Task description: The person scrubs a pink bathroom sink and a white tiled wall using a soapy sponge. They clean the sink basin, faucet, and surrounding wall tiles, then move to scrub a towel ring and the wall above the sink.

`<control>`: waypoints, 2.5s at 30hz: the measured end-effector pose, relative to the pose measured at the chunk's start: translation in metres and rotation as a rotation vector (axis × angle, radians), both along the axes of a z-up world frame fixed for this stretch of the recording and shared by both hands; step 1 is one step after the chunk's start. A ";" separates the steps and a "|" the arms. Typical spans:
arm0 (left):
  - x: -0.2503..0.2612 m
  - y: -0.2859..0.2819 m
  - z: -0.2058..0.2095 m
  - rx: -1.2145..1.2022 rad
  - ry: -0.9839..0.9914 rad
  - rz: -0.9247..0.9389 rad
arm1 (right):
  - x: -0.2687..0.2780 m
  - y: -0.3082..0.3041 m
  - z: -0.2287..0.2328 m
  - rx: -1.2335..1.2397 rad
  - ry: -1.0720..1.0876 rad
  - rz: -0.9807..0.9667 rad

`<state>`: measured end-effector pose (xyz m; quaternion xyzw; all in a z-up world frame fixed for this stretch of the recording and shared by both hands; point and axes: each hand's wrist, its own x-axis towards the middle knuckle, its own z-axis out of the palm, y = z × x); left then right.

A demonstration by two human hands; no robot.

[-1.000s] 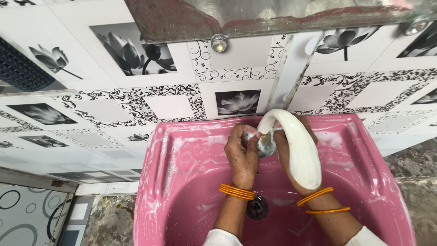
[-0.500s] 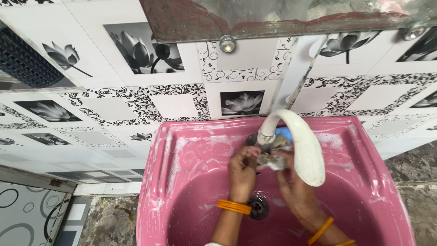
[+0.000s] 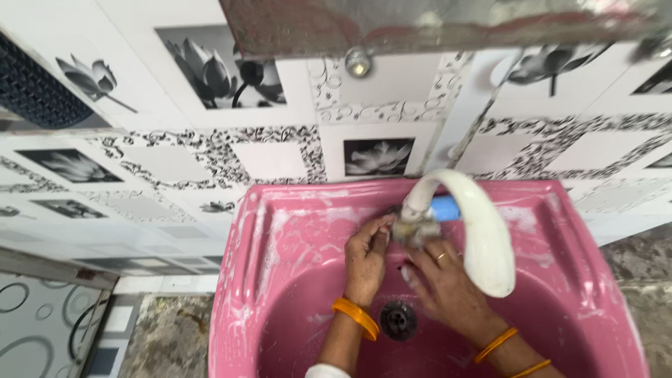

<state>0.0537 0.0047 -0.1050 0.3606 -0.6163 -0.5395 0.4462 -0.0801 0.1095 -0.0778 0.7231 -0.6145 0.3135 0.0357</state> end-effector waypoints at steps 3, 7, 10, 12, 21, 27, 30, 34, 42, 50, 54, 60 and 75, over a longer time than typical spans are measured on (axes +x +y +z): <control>-0.005 -0.009 -0.004 0.105 0.093 -0.003 | 0.006 -0.009 -0.021 0.054 0.175 -0.059; -0.007 -0.013 0.007 0.018 0.114 0.113 | 0.027 -0.043 -0.034 0.181 0.367 -0.166; -0.002 -0.014 0.013 -0.180 -0.056 0.101 | 0.028 -0.044 -0.027 0.320 0.314 -0.140; 0.001 -0.017 0.012 -0.269 -0.090 0.049 | 0.010 -0.026 -0.019 0.142 0.330 -0.048; 0.000 -0.014 0.017 -0.462 -0.237 -0.013 | -0.003 -0.015 -0.009 0.081 0.154 -0.127; -0.005 -0.011 0.017 -0.410 -0.240 0.033 | -0.001 0.008 0.001 -0.035 0.126 -0.195; -0.005 -0.009 0.019 -0.438 -0.245 0.071 | 0.010 0.003 -0.002 -0.058 0.071 -0.242; -0.005 -0.007 0.018 -0.360 -0.210 0.044 | 0.007 -0.011 0.008 -0.009 0.035 -0.168; -0.006 -0.022 -0.017 0.010 0.244 -0.032 | 0.016 -0.022 0.007 0.228 -1.189 -0.214; -0.001 0.037 0.018 0.063 0.251 0.070 | 0.034 -0.023 0.004 0.027 -1.545 0.118; -0.010 0.020 0.015 0.135 0.146 0.257 | 0.028 -0.013 0.015 0.050 -1.544 0.181; -0.037 0.013 0.022 -0.083 0.069 0.352 | 0.016 -0.003 -0.040 -0.184 -1.050 -0.254; -0.039 -0.003 -0.004 -0.077 0.084 -0.006 | 0.020 -0.012 0.027 -0.165 -0.177 -0.274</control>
